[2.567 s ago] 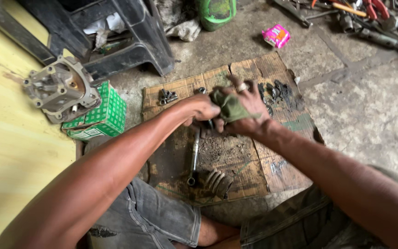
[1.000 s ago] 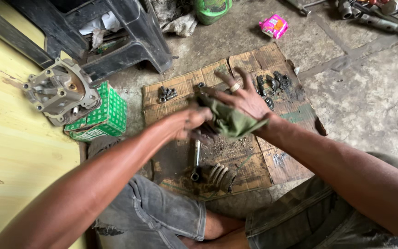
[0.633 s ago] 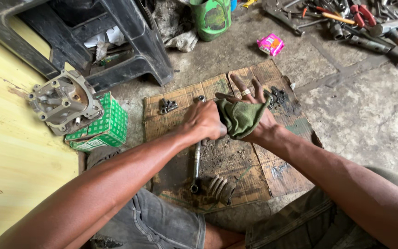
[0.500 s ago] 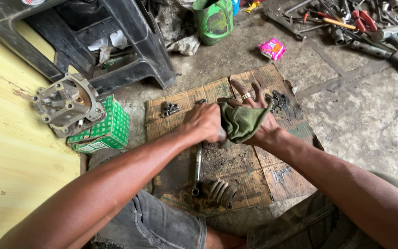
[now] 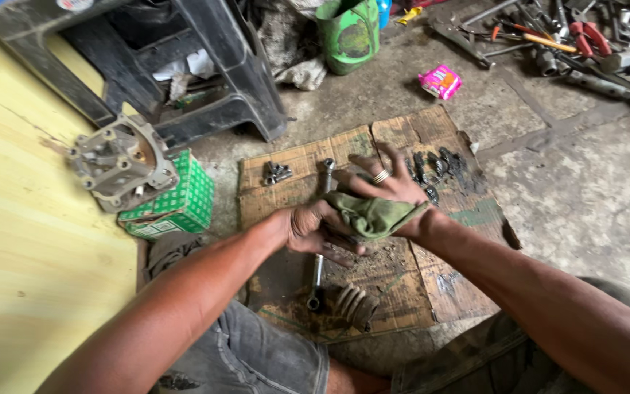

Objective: The person uses a tool to pry a component from a metal part and wipes it with a cloth. Then, they remove a rubber boot from a shaft, clean both with the cloth, and slide the boot back onto the shaft.

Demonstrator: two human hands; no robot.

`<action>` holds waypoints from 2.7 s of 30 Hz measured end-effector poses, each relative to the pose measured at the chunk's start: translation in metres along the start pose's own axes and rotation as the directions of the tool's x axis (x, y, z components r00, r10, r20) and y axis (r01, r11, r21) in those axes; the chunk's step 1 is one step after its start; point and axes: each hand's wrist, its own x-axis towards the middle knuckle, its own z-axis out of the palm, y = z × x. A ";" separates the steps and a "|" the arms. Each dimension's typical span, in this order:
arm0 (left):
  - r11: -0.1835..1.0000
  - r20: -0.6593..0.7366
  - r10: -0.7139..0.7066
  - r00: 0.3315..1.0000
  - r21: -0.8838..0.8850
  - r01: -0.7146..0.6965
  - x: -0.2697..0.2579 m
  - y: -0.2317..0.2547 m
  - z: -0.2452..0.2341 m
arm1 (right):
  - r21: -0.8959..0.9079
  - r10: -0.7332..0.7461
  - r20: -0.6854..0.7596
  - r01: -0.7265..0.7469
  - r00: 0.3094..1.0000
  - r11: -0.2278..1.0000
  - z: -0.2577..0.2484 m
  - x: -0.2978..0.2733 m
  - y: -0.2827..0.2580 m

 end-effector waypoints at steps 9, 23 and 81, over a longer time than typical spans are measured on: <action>0.980 0.312 0.162 0.936 -0.165 -0.114 -0.005 0.015 0.026 | 0.052 -0.008 -0.019 0.009 1.000 0.999 -0.035 -0.003 0.013; -0.069 -0.229 0.429 0.874 0.956 0.285 0.030 0.028 -0.050 | -0.107 0.101 0.144 -0.086 0.984 0.991 -0.056 0.006 -0.002; -0.187 -0.335 0.789 0.515 0.668 0.720 -0.027 0.031 0.025 | 0.688 0.643 0.315 -0.634 0.699 0.353 0.013 -0.040 0.088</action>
